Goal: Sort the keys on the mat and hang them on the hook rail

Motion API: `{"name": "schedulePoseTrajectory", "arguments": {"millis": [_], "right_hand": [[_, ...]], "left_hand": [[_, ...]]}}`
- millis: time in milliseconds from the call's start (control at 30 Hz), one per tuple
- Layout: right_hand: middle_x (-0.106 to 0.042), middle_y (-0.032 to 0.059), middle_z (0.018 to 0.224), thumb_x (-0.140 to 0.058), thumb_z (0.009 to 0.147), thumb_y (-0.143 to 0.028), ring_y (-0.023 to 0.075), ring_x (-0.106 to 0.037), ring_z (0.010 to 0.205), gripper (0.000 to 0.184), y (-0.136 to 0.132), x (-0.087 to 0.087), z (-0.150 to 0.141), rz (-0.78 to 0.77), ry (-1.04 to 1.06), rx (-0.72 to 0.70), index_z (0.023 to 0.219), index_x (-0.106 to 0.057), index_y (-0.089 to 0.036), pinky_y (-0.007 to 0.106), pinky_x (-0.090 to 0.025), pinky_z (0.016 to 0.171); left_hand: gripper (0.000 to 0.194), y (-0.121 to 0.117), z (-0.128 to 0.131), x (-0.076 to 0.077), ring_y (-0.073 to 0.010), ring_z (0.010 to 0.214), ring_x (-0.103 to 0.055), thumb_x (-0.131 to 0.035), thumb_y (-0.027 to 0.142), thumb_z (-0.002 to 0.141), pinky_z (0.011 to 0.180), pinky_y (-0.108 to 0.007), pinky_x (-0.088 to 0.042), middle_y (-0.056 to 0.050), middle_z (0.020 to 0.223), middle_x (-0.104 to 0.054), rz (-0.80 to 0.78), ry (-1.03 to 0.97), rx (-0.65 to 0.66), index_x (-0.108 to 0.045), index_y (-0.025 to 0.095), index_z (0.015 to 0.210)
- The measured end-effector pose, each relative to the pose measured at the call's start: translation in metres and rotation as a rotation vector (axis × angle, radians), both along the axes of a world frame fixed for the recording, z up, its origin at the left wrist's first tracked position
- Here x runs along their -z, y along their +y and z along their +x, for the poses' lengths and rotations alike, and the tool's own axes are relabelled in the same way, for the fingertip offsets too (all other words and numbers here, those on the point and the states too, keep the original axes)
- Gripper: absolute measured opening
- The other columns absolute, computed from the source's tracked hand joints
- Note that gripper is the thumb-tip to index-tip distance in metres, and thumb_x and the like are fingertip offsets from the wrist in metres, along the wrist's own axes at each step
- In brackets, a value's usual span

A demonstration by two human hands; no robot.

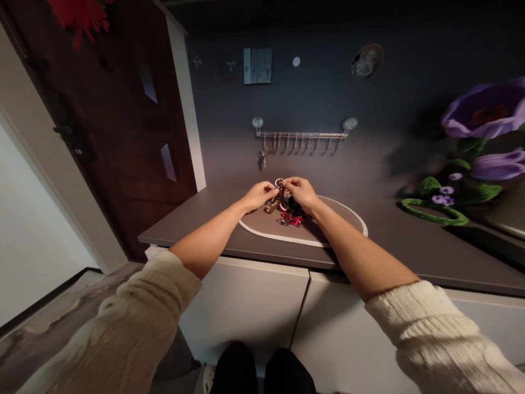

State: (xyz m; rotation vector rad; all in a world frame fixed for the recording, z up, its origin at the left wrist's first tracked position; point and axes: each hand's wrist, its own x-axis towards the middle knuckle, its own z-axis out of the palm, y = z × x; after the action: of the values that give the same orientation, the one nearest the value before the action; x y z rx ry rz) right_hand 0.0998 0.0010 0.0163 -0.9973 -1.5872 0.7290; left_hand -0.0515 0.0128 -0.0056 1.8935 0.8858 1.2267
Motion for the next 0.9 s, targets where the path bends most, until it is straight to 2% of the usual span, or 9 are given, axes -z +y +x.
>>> {"name": "schedulePoseTrajectory", "arguments": {"millis": [67,200,333,433,567,700,900], "right_hand": [[-0.064,0.0039,0.076,-0.053,0.076,-0.026,0.0096,-0.055,0.068,0.016,-0.001,-0.002,0.000,0.044,-0.044,0.003,0.078,-0.060,-0.012,0.024,-0.043,0.072],[-0.065,0.0047,0.076,-0.050,0.079,-0.026,0.0104,-0.056,0.065,0.020,-0.002,-0.005,0.002,0.102,-0.148,-0.001,0.085,-0.062,-0.012,0.024,-0.044,0.068],[-0.066,0.0046,0.079,-0.047,0.080,-0.026,0.0118,-0.057,0.067,0.025,-0.005,-0.007,0.002,0.183,-0.367,0.048,0.094,-0.064,-0.014,0.025,-0.043,0.069],[-0.067,0.0050,0.081,-0.047,0.081,-0.024,0.0131,-0.057,0.073,0.027,-0.012,-0.011,0.000,0.273,-0.567,0.078,0.097,-0.066,-0.015,0.025,-0.041,0.074],[-0.068,0.0068,0.090,-0.047,0.081,-0.022,0.0155,-0.057,0.081,0.025,-0.018,-0.014,-0.002,0.367,-0.712,0.104,0.096,-0.067,-0.016,0.028,-0.039,0.080],[-0.068,0.0066,0.090,-0.047,0.081,-0.023,0.0155,-0.058,0.082,0.024,-0.016,-0.012,-0.003,0.362,-0.673,0.128,0.092,-0.067,-0.016,0.027,-0.039,0.079],[-0.067,0.0053,0.083,-0.050,0.079,-0.026,0.0122,-0.056,0.069,0.023,-0.009,-0.005,-0.001,0.223,-0.376,0.154,0.090,-0.065,-0.014,0.024,-0.042,0.068]], "left_hand": [[0.017,0.002,-0.001,-0.001,-0.0095,0.069,-0.053,-0.049,0.030,0.080,0.071,-0.025,-0.043,-0.001,0.075,-0.059,0.049,-0.009,-0.093,-0.051,0.013,0.080],[0.014,0.003,-0.004,-0.007,-0.0113,0.085,-0.054,-0.046,0.024,0.082,0.082,-0.026,-0.040,-0.005,0.092,-0.062,0.214,-0.035,-0.253,-0.054,0.014,0.089],[0.022,0.001,-0.004,-0.011,-0.0128,0.099,-0.053,-0.044,0.022,0.083,0.090,-0.026,-0.038,-0.008,0.107,-0.060,0.271,-0.063,-0.174,-0.054,0.014,0.101],[0.027,0.000,-0.002,-0.011,-0.0139,0.098,-0.055,-0.043,0.023,0.083,0.089,-0.027,-0.039,-0.010,0.106,-0.061,0.241,-0.073,-0.085,-0.053,0.012,0.106],[0.022,0.000,-0.002,-0.010,-0.0143,0.090,-0.057,-0.045,0.023,0.082,0.085,-0.027,-0.041,-0.010,0.097,-0.064,0.263,-0.011,-0.126,-0.059,0.010,0.093],[0.017,-0.001,-0.003,-0.010,-0.0135,0.080,-0.057,-0.047,0.022,0.079,0.080,-0.027,-0.042,-0.007,0.085,-0.066,0.265,0.065,-0.209,-0.061,0.012,0.082],[0.012,-0.004,-0.002,-0.012,-0.0123,0.070,-0.056,-0.052,0.022,0.075,0.072,-0.026,-0.043,-0.004,0.074,-0.064,0.197,0.046,-0.229,-0.060,0.012,0.076]]}}
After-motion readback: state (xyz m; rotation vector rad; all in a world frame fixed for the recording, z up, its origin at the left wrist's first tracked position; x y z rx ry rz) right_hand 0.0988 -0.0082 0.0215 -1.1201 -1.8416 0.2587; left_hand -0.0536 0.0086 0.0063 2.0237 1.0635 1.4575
